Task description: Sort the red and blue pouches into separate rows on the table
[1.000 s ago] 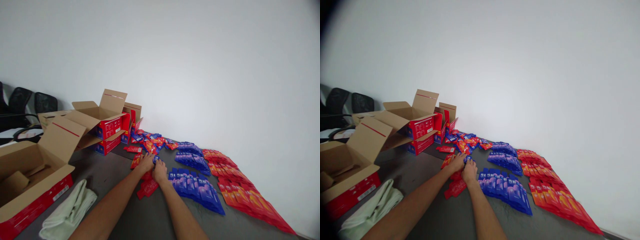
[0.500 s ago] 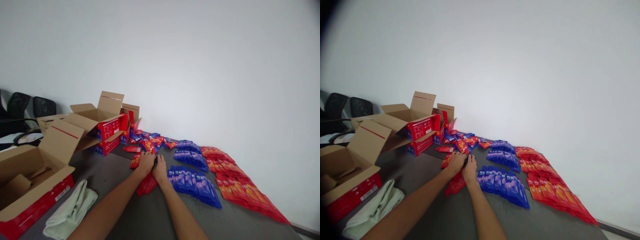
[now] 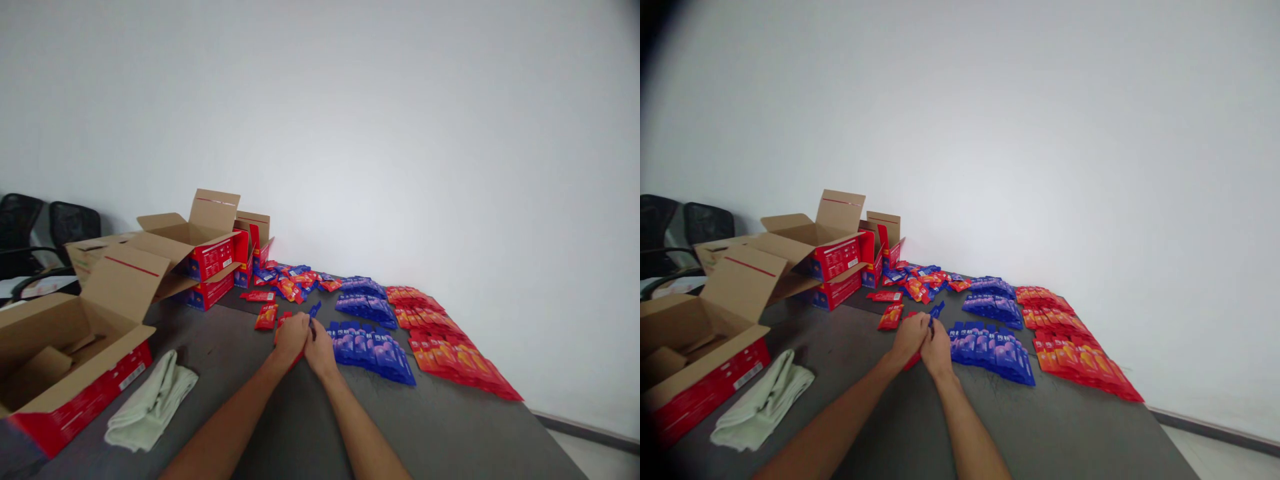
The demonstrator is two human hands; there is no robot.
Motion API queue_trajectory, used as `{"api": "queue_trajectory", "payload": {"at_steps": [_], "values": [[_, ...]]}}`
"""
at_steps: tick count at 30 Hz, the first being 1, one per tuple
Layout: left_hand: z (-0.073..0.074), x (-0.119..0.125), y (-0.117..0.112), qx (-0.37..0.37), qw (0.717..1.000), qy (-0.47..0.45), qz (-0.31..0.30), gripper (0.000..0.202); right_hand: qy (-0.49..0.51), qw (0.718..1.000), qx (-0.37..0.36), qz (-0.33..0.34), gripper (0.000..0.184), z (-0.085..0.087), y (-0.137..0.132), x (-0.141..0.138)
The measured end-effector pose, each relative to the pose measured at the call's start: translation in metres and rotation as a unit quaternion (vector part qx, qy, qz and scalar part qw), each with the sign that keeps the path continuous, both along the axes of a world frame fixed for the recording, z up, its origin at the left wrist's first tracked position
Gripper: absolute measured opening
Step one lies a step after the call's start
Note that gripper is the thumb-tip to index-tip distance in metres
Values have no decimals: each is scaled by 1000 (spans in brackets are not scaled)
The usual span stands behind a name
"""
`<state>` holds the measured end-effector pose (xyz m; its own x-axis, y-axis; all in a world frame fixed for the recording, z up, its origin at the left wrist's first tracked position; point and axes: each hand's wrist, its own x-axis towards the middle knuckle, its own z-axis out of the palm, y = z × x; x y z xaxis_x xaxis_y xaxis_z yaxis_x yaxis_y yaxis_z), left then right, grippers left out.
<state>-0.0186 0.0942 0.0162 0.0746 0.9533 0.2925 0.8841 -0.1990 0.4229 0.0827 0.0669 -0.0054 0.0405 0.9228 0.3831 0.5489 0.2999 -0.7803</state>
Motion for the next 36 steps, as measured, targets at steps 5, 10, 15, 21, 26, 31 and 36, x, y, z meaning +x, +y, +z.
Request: {"api": "queue_trajectory", "payload": {"at_steps": [5,10,15,21,26,31,36], "values": [[-1,19,-24,4,970,-234,-66,47,91,995,-23,22,47,4,-30,27],[-13,41,-38,-40,912,-391,-115,45,150,988,-28,19,50,2,-50,57],[-29,49,-45,-64,892,-435,-109,33,186,982,-14,16,38,-5,-61,81],[-31,46,-66,-210,832,-484,-174,29,280,959,-13,37,38,-6,-70,91],[-31,44,-66,-197,812,-522,-170,22,280,958,-56,17,43,-2,-77,86],[-25,42,-63,-174,827,-512,-154,24,243,968,-59,23,29,-2,-81,81],[-22,38,-63,-106,846,-504,-136,29,246,965,-84,24,20,-2,-84,78]]}}
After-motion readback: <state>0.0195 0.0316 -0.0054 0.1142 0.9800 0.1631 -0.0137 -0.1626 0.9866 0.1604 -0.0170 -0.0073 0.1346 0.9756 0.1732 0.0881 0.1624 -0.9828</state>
